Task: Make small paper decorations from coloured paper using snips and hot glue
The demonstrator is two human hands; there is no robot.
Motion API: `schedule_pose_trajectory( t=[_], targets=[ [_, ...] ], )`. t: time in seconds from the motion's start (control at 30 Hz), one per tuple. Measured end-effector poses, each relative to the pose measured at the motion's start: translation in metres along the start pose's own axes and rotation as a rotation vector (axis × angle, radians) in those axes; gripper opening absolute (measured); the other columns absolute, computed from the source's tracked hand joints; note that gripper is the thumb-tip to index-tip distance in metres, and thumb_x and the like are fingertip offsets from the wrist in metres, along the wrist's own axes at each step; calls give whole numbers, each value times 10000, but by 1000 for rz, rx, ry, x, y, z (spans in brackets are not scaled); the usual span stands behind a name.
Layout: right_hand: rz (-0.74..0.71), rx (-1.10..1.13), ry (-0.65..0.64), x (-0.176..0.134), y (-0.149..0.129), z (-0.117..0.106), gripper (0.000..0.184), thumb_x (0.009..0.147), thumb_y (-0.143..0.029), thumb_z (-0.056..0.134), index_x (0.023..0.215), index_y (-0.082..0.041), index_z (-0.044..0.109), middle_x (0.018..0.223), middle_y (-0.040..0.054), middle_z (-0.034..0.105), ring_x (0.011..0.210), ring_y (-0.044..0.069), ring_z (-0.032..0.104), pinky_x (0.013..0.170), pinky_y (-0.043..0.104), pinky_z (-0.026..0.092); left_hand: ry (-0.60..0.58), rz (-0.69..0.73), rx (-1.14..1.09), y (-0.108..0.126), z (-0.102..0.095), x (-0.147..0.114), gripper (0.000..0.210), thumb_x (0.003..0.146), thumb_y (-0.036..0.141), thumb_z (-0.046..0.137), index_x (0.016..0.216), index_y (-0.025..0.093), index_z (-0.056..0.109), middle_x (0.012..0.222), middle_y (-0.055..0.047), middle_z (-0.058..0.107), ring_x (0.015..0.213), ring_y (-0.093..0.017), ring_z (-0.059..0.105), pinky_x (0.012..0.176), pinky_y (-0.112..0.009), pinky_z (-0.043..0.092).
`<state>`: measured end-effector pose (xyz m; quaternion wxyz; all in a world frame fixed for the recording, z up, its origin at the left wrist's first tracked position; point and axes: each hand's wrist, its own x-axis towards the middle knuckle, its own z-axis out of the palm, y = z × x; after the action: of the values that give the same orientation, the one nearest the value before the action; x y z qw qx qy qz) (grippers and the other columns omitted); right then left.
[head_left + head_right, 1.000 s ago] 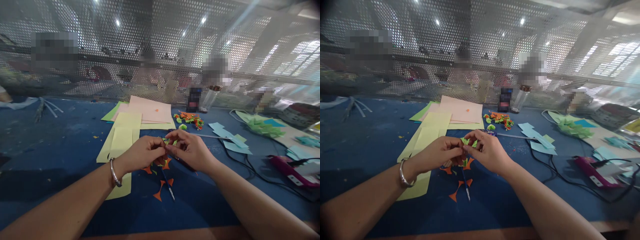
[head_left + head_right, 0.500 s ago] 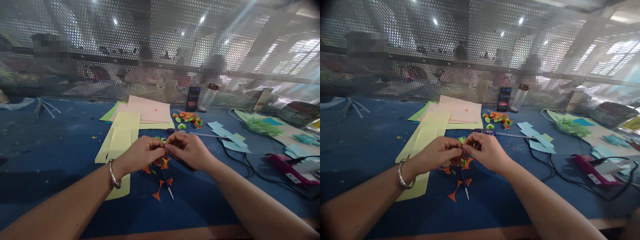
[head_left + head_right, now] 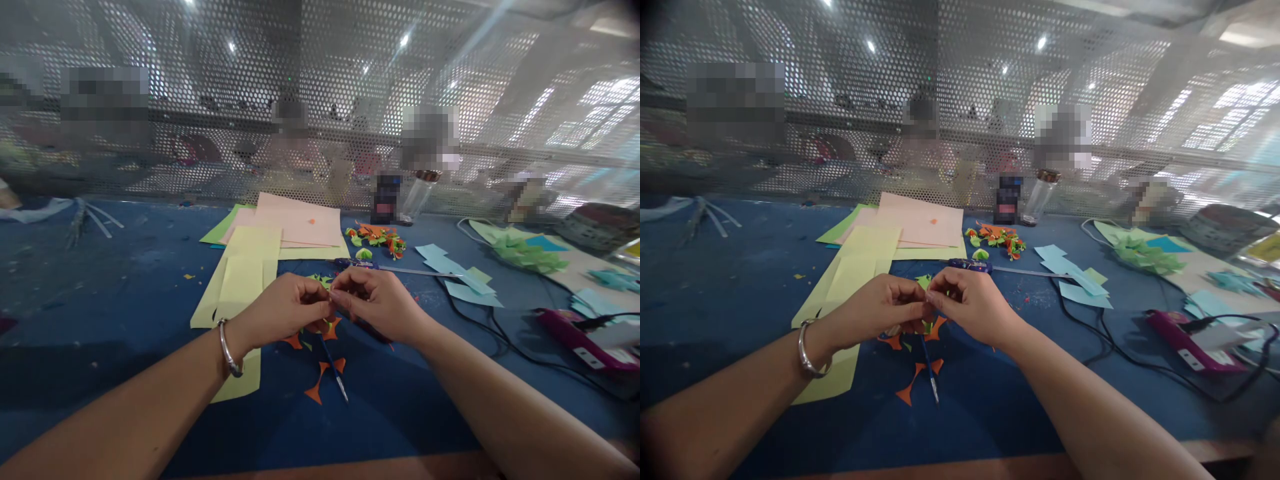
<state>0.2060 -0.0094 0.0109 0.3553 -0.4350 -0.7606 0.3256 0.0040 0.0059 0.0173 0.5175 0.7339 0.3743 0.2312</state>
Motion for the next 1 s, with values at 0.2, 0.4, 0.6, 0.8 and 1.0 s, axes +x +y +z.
schedule_pose_trajectory(
  t=[0.2,0.4,0.6,0.8,1.0],
  targets=[
    [-5,19,4,0,0,0,114,907,-278,619,908,-183,683,764,-11,668,560,85,559,544,243,433,8,-24,-22,0,-1,-1,127,848,244,638,820,148,715,709,-33,732,613,-106,669,567,-190,507],
    [3,1,6,0,-2,0,111,899,-273,628,919,-184,691,758,-11,674,551,84,561,533,244,435,23,-28,-40,-1,-2,-1,131,844,243,636,805,142,711,715,-44,737,640,-120,686,605,-213,535],
    [-3,-19,15,1,0,0,128,893,-290,638,927,-184,700,755,-9,676,547,83,554,526,246,426,31,-74,-76,0,-1,-1,139,830,266,653,807,139,706,727,-57,748,648,-133,703,601,-220,540],
    [4,-30,20,0,-1,1,161,891,-318,636,930,-174,695,763,5,678,547,87,543,519,246,416,11,-58,-50,0,-2,-1,145,832,255,631,774,151,712,704,-43,747,622,-125,697,585,-218,532],
    [-8,-24,32,-1,-3,1,151,892,-316,633,899,-179,696,765,9,672,553,87,534,520,241,415,19,1,15,-3,-1,-1,149,804,183,589,766,169,733,685,-33,746,588,-119,680,530,-204,493]
  ],
)
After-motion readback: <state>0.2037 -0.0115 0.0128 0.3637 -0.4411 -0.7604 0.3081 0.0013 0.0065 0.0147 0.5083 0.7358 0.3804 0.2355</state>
